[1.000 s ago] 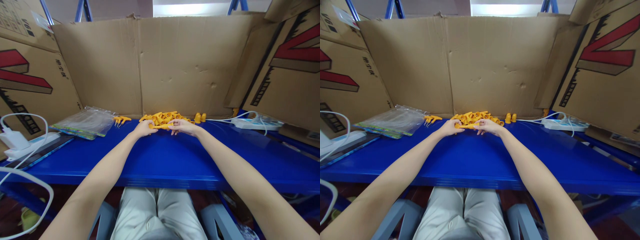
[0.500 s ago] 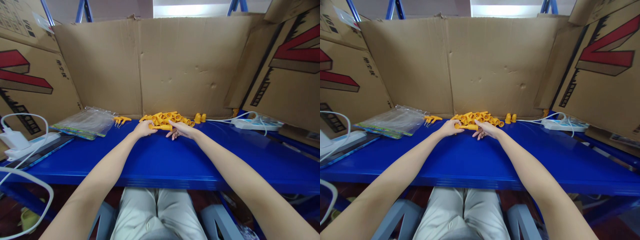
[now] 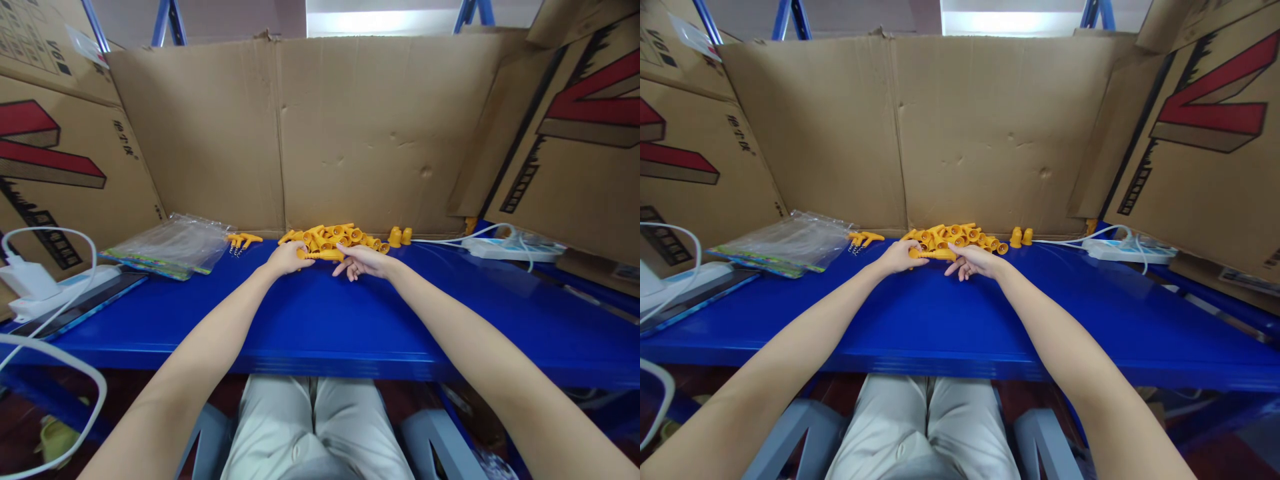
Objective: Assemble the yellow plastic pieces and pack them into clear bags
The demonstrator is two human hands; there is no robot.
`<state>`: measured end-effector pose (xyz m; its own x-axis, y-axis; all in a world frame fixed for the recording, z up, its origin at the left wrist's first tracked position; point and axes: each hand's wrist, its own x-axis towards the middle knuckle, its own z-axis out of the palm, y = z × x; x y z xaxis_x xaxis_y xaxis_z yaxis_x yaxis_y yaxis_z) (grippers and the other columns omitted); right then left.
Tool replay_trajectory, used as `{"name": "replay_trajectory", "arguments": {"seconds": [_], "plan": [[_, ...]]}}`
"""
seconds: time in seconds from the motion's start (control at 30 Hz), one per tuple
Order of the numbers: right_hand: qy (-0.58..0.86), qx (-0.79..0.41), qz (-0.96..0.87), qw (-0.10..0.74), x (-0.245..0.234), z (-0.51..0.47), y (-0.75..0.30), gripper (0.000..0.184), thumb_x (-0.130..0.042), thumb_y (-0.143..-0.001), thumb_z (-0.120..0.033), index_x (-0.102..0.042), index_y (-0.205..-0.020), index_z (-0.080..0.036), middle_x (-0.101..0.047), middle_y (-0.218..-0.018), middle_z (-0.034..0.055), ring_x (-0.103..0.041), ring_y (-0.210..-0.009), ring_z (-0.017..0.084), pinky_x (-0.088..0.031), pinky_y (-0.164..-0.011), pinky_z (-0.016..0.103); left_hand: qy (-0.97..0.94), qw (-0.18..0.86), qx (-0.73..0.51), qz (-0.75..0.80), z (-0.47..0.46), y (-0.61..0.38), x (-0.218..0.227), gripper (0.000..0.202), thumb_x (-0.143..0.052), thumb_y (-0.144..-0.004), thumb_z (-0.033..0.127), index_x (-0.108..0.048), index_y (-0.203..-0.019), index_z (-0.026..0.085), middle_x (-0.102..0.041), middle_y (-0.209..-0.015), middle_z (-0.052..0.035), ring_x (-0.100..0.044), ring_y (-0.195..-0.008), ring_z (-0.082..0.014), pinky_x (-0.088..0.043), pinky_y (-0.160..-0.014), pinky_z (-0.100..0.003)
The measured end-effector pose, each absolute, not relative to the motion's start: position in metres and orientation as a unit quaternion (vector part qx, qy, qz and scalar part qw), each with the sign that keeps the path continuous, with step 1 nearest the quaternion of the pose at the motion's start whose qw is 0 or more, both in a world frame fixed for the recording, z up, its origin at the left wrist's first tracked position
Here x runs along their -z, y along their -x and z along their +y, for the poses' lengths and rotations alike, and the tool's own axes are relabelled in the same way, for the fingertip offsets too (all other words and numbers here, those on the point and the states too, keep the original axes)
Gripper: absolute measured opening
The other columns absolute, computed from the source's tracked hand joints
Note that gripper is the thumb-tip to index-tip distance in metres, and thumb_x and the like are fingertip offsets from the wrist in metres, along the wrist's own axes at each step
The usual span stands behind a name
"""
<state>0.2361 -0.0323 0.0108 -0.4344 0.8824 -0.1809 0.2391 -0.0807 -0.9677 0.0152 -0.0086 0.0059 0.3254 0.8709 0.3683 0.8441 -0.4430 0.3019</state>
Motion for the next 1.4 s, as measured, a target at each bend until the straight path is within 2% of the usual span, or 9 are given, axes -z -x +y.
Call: {"name": "replay_trajectory", "arguments": {"seconds": [0.17,0.33,0.53,0.73,1.1,1.23,1.4], "plan": [[0.468,-0.567,-0.616,0.284,-0.01,-0.031,-0.235,0.052,-0.035,-0.089,-0.059,-0.059,-0.076,-0.014,-0.069,-0.063,0.0083,-0.049,-0.031,0.007,-0.036,-0.029,0.017,-0.813,0.021,-0.239,0.53,-0.009,-0.016,-0.006,0.031,-0.067,-0.066,0.046,-0.061,-0.084,0.021,-0.065,-0.077,-0.0009,-0.061,-0.075,-0.019,-0.04,-0.064,-0.026],[0.497,-0.566,-0.597,0.275,-0.009,-0.03,-0.231,0.056,-0.032,-0.089,-0.061,-0.058,-0.07,-0.015,-0.067,-0.056,0.0078,-0.044,-0.026,0.007,-0.031,-0.025,0.017,-0.812,0.02,-0.23,0.535,-0.01,-0.016,-0.007,0.032,-0.067,-0.067,0.046,-0.062,-0.084,0.021,-0.065,-0.074,-0.0009,-0.061,-0.073,-0.0201,-0.039,-0.063,-0.027],[0.526,-0.557,-0.574,0.289,-0.012,-0.032,-0.226,0.056,-0.033,-0.088,-0.061,-0.058,-0.068,-0.014,-0.065,-0.051,0.0079,-0.041,-0.024,0.006,-0.028,-0.024,0.017,-0.813,0.015,-0.231,0.535,-0.011,-0.016,-0.008,0.031,-0.068,-0.067,0.044,-0.063,-0.085,0.02,-0.067,-0.081,-0.0027,-0.062,-0.08,-0.0216,-0.04,-0.066,-0.027],[0.53,-0.567,-0.559,0.291,-0.01,-0.029,-0.226,0.059,-0.032,-0.088,-0.063,-0.058,-0.071,-0.013,-0.064,-0.05,0.0086,-0.04,-0.024,0.006,-0.027,-0.023,0.017,-0.81,0.015,-0.224,0.541,-0.011,-0.017,-0.008,0.032,-0.067,-0.068,0.046,-0.062,-0.085,0.02,-0.066,-0.079,-0.0018,-0.061,-0.078,-0.0205,-0.038,-0.064,-0.026],[0.53,-0.583,-0.545,0.286,-0.01,-0.027,-0.226,0.055,-0.032,-0.09,-0.058,-0.061,-0.078,-0.012,-0.064,-0.051,0.008,-0.04,-0.025,0.008,-0.026,-0.025,0.019,-0.81,0.016,-0.229,0.539,-0.012,-0.017,-0.008,0.032,-0.068,-0.068,0.044,-0.062,-0.087,0.019,-0.066,-0.08,-0.0026,-0.061,-0.079,-0.0209,-0.037,-0.062,-0.026],[0.516,-0.62,-0.507,0.303,-0.011,-0.028,-0.226,0.049,-0.035,-0.091,-0.053,-0.06,-0.082,-0.013,-0.066,-0.056,0.007,-0.045,-0.029,0.008,-0.033,-0.029,0.019,-0.811,0.017,-0.242,0.533,-0.012,-0.017,-0.009,0.033,-0.068,-0.067,0.045,-0.062,-0.086,0.019,-0.066,-0.082,-0.0031,-0.061,-0.081,-0.0215,-0.04,-0.067,-0.027],[0.459,-0.669,-0.443,0.381,-0.017,-0.032,-0.223,0.026,-0.043,-0.093,-0.034,-0.057,-0.089,-0.014,-0.069,-0.065,0.005,-0.058,-0.044,0.009,-0.049,-0.043,0.019,-0.816,0.03,-0.243,0.524,-0.01,-0.015,-0.005,0.038,-0.068,-0.067,0.045,-0.061,-0.095,0.019,-0.067,-0.09,-0.0054,-0.062,-0.087,-0.0246,-0.044,-0.077,-0.033]]}}
